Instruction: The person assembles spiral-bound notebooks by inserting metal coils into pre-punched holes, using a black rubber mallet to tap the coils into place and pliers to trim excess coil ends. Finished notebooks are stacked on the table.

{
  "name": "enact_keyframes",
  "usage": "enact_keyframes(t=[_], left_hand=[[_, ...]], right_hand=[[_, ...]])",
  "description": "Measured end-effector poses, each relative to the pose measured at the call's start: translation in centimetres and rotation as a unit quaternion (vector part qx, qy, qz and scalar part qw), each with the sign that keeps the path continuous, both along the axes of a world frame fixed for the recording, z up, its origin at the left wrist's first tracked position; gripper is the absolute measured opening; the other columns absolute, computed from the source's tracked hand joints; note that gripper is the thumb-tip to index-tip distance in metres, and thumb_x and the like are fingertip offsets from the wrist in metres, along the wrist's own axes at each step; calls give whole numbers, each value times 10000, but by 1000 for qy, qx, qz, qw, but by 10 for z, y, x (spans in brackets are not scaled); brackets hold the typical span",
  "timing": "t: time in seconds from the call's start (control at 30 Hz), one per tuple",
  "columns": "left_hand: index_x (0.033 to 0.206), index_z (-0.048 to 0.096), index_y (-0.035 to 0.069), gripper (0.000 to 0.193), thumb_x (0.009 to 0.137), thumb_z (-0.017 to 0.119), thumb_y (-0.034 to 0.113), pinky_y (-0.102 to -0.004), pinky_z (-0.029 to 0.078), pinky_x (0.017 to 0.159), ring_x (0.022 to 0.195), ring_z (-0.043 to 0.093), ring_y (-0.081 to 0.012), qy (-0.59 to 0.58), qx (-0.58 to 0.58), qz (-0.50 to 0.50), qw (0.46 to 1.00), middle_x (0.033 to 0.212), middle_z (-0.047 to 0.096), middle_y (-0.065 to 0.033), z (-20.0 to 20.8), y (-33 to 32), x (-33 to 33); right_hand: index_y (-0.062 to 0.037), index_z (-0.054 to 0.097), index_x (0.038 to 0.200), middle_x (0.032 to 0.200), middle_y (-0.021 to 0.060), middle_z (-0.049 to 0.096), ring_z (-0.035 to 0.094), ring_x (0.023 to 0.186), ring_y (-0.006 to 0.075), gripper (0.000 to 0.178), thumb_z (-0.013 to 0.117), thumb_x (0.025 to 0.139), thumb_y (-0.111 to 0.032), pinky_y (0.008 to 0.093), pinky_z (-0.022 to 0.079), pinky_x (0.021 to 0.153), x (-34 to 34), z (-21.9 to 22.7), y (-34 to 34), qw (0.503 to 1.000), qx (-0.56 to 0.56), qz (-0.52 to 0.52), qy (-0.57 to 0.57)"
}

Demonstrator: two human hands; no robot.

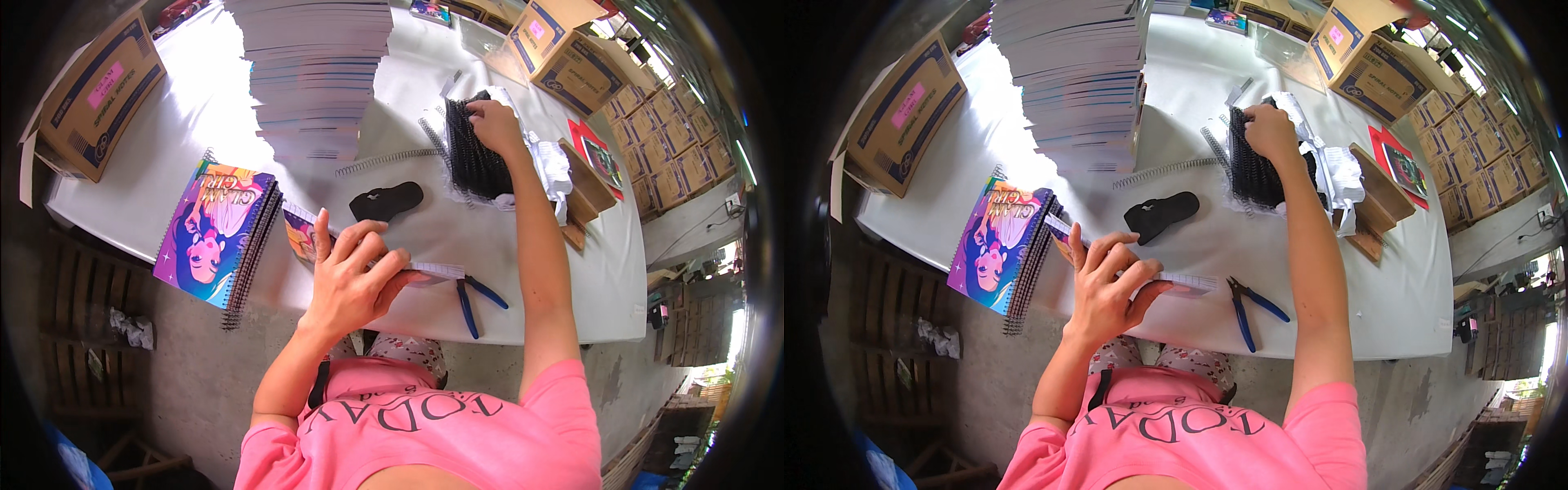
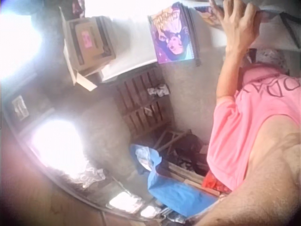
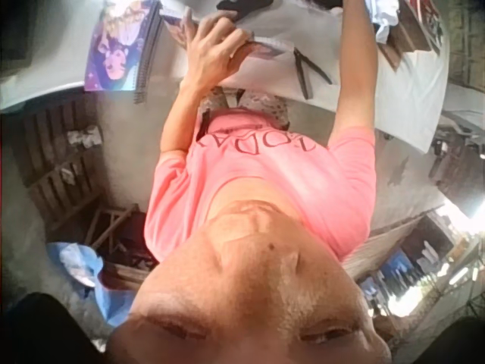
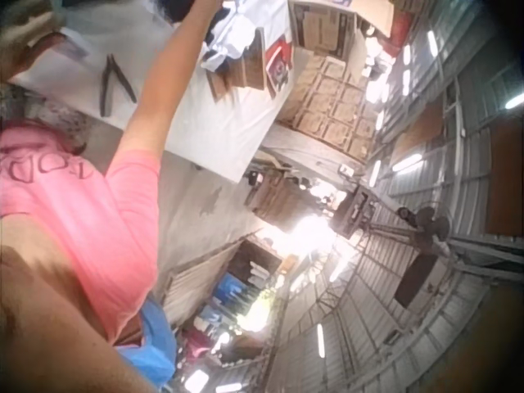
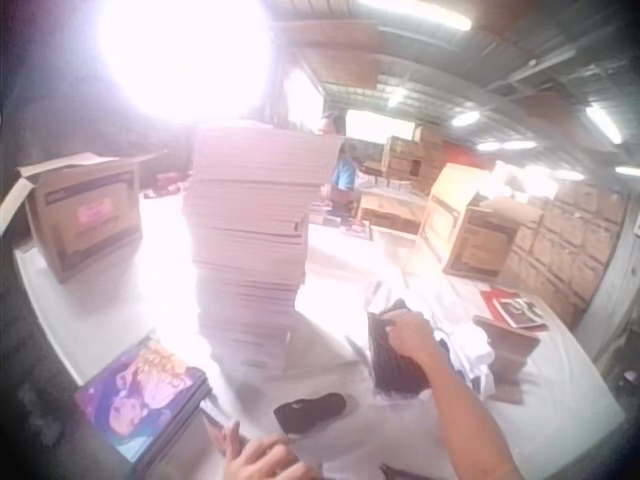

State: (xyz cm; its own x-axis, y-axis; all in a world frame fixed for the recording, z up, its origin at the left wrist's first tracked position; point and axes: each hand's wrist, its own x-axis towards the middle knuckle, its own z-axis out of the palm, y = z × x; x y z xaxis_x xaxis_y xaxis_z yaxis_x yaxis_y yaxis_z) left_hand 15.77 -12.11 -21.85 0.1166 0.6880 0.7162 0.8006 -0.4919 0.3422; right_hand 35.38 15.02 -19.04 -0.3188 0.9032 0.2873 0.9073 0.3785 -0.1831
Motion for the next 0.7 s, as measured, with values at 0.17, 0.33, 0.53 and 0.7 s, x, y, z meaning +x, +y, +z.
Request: enact_keyframes(t=[0.17,0.33,0.53,0.7], left_hand=[[825,590,150,254,707,710,341,-542,48,1077,1142,467,-248,12,32,36,999,838,514,-25,-13,5,5],[814,549,122,392,652,722,434,-553,-39,1067,1261,345,-325,-1,40,123,992,1008,516,-68,-19,-5,18],[771,490,109,455,639,746,461,-560,-29,1062,1262,350,-349,-23,42,132,990,987,510,-75,-22,3,26],[752,498,99,442,630,764,430,-543,19,1073,1235,390,-340,-21,27,116,993,909,493,-79,-16,2,25]], right_hand=[[-127,618,1130,997,161,642,611,902,301,270,509,892,-196,343,461,840,12,33,-61,987,30,74,141],[-65,622,1122,1010,65,634,568,820,123,258,556,889,-155,271,454,737,33,50,-183,934,-238,164,212],[-71,678,1028,830,46,587,551,769,116,241,619,807,3,226,444,681,38,6,-228,891,-177,169,381],[-61,680,1016,793,38,564,542,735,113,231,614,808,14,230,436,604,30,-2,-228,896,-108,203,380]])
